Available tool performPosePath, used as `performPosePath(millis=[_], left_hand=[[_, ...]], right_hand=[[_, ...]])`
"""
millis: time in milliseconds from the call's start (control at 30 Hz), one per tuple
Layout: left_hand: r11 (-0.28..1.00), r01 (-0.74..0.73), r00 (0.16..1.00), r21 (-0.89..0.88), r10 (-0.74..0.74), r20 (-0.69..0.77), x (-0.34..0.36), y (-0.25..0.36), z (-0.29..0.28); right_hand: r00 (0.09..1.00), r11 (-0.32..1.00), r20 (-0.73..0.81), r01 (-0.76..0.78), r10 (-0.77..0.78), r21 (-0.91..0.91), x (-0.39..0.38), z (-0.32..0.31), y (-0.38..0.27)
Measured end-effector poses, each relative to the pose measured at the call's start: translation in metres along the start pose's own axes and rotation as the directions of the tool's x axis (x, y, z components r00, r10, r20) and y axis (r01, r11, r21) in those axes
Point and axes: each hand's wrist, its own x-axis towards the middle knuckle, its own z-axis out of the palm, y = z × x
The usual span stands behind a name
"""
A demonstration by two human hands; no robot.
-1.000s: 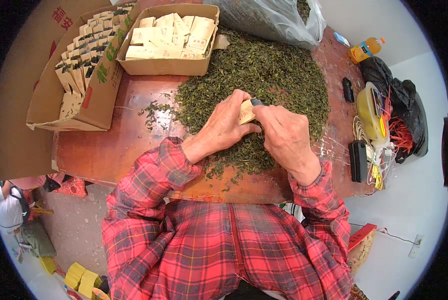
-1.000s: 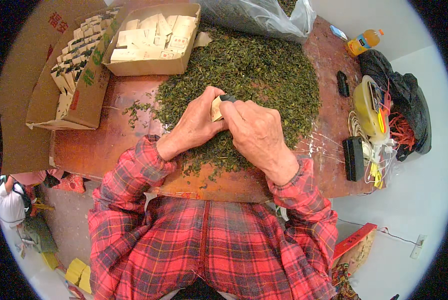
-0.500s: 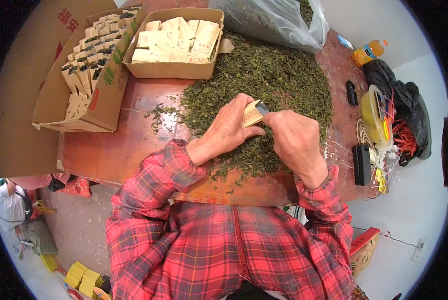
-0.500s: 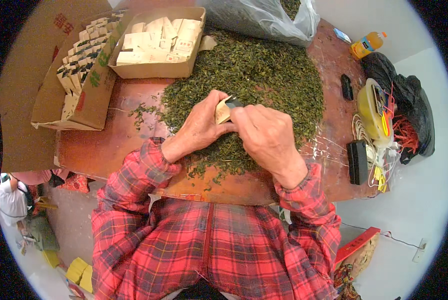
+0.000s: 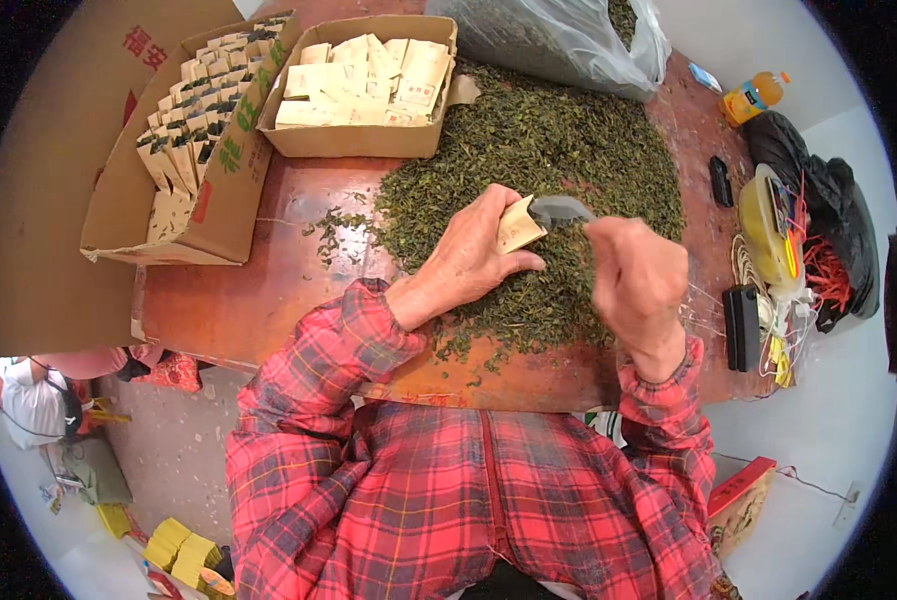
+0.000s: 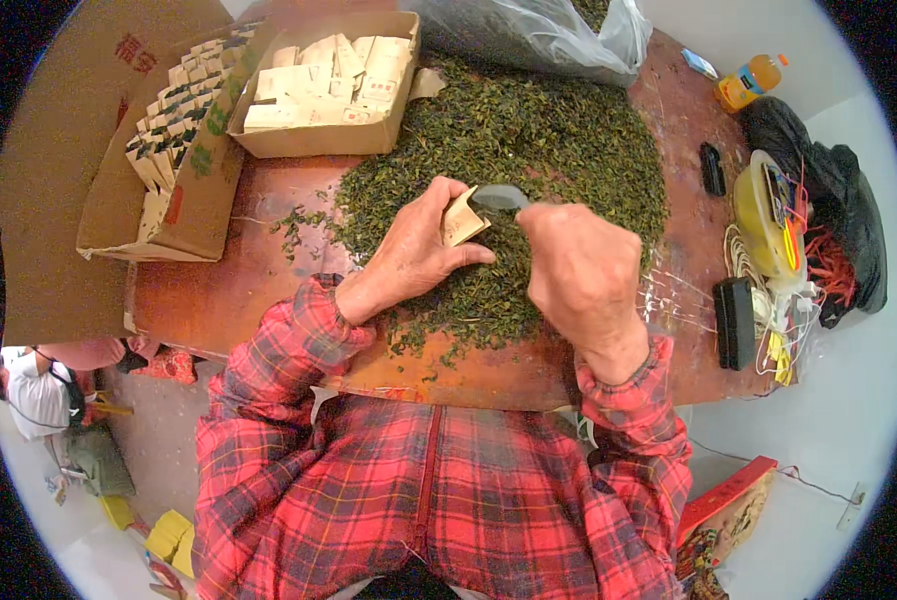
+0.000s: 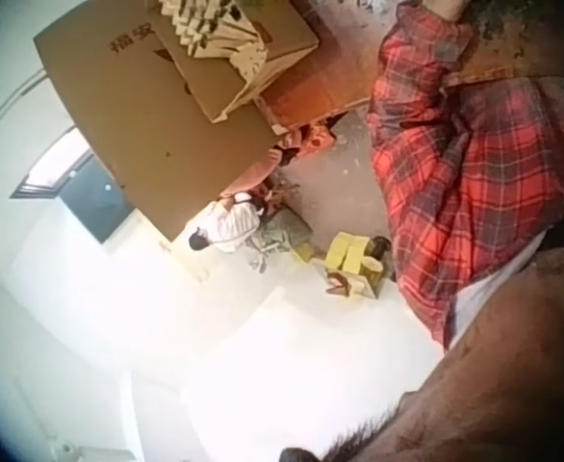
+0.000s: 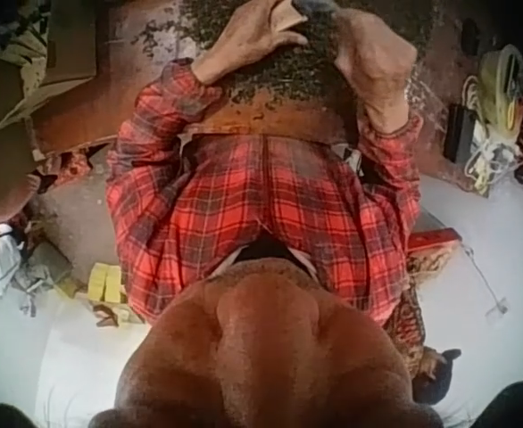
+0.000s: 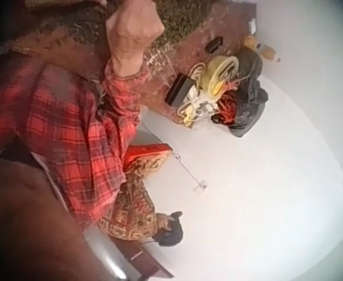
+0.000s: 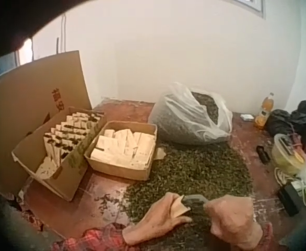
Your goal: Filling small wooden containers with dried green herbs/leaves using a spoon.
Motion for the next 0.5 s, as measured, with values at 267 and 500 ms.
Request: performPosePath(millis=[267, 500], left_hand=[[0.995, 0.100, 0.995, 0.008, -0.100, -0.002, 0.004, 0.003, -0.003], [0.993, 0.098, 0.995, 0.064, -0.095, -0.037, 0.002, 0.009, -0.004]], right_hand=[[0.885, 0.885, -0.027, -0.462, 0.464, 0.051, -0.017, 0.007, 0.029], [0.825, 0.825, 0.060, -0.564, 0.562, 0.033, -0.042, 0.034, 0.050]])
